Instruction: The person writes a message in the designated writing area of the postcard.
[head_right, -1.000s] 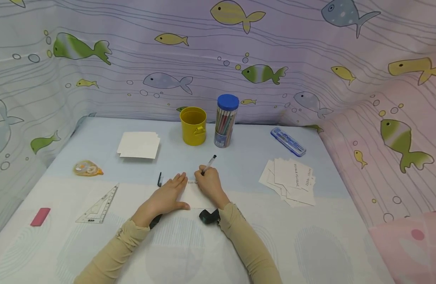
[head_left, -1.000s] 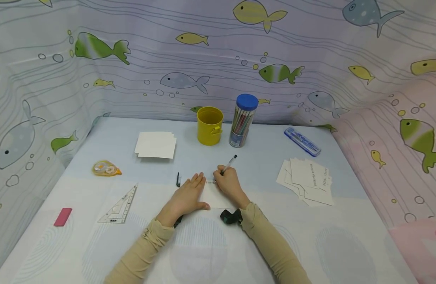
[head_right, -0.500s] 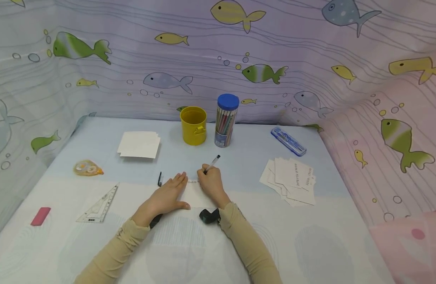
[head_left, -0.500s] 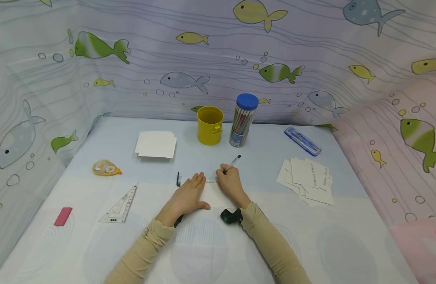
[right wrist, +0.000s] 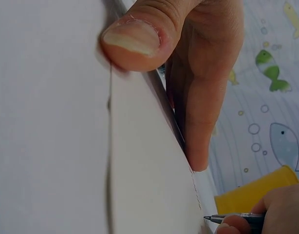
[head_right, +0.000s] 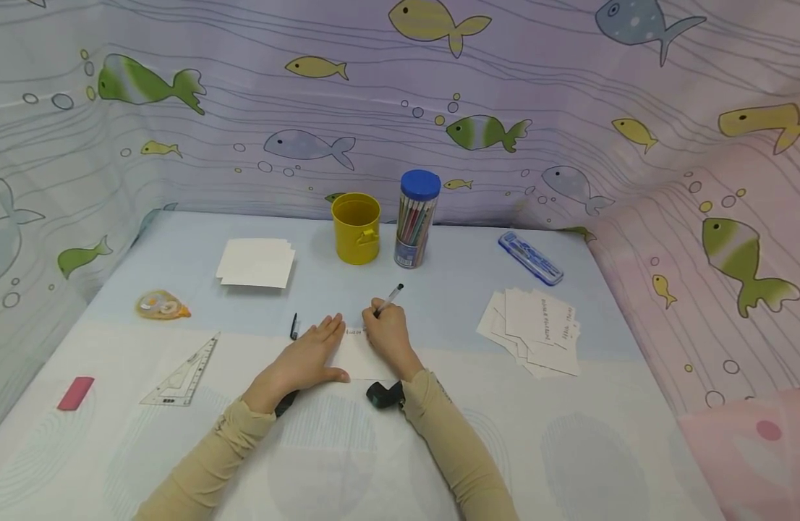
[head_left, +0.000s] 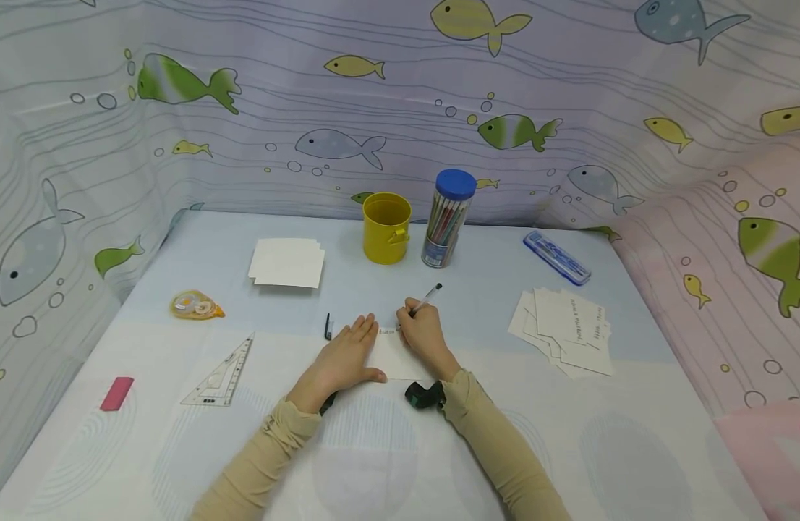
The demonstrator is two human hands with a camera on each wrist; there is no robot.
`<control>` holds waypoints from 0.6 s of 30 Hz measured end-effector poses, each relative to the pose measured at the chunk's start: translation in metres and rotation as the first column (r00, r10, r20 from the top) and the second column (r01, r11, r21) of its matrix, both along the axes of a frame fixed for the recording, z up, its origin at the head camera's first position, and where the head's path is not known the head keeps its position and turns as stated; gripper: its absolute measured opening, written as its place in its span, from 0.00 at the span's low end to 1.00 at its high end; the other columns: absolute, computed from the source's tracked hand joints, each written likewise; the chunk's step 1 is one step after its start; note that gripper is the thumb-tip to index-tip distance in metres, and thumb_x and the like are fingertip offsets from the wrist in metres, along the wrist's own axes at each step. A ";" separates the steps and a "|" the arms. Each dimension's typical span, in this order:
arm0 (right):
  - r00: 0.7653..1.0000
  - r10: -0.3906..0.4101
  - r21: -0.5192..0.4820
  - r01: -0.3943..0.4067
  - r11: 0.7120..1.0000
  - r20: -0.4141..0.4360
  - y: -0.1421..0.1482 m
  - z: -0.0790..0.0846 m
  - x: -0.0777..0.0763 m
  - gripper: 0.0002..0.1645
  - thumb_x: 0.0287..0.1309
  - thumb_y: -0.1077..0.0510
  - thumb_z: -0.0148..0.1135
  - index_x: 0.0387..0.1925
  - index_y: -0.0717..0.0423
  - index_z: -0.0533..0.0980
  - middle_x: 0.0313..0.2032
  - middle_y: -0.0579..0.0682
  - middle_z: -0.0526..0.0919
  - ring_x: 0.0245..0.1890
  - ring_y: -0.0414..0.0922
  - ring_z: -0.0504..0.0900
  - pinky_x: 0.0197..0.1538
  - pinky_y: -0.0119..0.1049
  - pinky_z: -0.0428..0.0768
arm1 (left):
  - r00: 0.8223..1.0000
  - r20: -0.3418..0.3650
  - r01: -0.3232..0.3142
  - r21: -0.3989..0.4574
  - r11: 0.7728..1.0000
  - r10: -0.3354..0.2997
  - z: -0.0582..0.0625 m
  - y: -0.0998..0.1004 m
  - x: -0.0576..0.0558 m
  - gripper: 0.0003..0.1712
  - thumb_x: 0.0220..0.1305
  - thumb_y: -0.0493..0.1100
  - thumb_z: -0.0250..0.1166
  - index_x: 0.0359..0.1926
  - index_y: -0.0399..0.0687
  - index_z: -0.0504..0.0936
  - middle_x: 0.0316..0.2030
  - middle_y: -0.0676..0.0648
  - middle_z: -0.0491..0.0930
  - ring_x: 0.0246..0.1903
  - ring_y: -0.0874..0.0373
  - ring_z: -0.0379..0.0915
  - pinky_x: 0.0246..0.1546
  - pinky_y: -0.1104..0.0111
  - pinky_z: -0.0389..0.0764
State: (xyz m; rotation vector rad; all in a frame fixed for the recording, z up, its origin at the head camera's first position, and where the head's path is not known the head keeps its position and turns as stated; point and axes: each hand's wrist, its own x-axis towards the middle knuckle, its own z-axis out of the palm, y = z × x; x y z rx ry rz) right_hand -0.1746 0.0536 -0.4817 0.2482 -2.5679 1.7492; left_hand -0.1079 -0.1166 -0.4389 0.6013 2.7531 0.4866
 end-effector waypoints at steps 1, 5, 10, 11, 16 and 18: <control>1.000 0.001 0.002 -0.001 1.000 -0.001 0.000 0.000 0.000 0.20 0.57 0.63 0.49 0.12 0.51 0.61 0.05 0.42 0.65 0.05 0.35 0.63 0.11 0.26 0.55 | 1.000 -0.001 -0.001 0.000 1.000 0.001 0.000 0.000 0.000 0.56 0.55 0.60 0.69 0.71 0.29 0.55 0.74 0.33 0.48 0.75 0.39 0.44 0.73 0.47 0.55; 1.000 0.004 -0.019 -0.004 1.000 -0.003 0.000 0.002 0.001 0.20 0.58 0.64 0.49 0.12 0.51 0.60 0.05 0.42 0.65 0.05 0.35 0.63 0.10 0.26 0.56 | 1.000 -0.005 0.001 0.000 1.000 -0.001 0.001 0.000 0.000 0.56 0.55 0.60 0.69 0.71 0.28 0.55 0.74 0.33 0.49 0.75 0.39 0.44 0.72 0.47 0.55; 1.000 0.012 -0.019 -0.012 1.000 -0.003 0.001 0.002 0.002 0.21 0.58 0.64 0.49 0.12 0.51 0.60 0.05 0.42 0.65 0.05 0.35 0.63 0.10 0.26 0.56 | 1.000 -0.009 0.001 0.004 1.000 -0.001 0.002 0.001 0.001 0.56 0.55 0.60 0.69 0.71 0.28 0.56 0.74 0.32 0.50 0.74 0.39 0.45 0.72 0.47 0.55; 1.000 0.014 -0.015 -0.014 1.000 0.000 0.001 0.002 0.002 0.20 0.58 0.64 0.49 0.12 0.51 0.60 0.05 0.42 0.65 0.05 0.35 0.63 0.10 0.25 0.56 | 1.000 -0.009 0.001 0.005 1.000 -0.001 0.002 0.001 0.002 0.56 0.55 0.59 0.69 0.71 0.27 0.56 0.74 0.32 0.50 0.74 0.38 0.45 0.72 0.47 0.55; 1.000 0.018 0.012 -0.018 1.000 0.000 0.001 0.003 0.002 0.20 0.57 0.63 0.50 0.11 0.51 0.61 0.04 0.41 0.65 0.04 0.35 0.64 0.10 0.26 0.56 | 1.000 -0.010 -0.001 0.007 1.000 0.001 0.003 0.002 0.002 0.56 0.54 0.59 0.70 0.71 0.27 0.56 0.74 0.32 0.50 0.74 0.38 0.45 0.72 0.47 0.55; 1.000 0.020 0.012 -0.020 1.000 0.001 0.001 0.003 0.002 0.20 0.57 0.64 0.50 0.11 0.51 0.61 0.04 0.41 0.65 0.04 0.35 0.64 0.10 0.26 0.56 | 1.000 -0.013 -0.003 0.005 1.000 0.004 0.003 0.002 0.002 0.56 0.54 0.59 0.70 0.71 0.27 0.56 0.74 0.32 0.50 0.74 0.39 0.45 0.72 0.47 0.55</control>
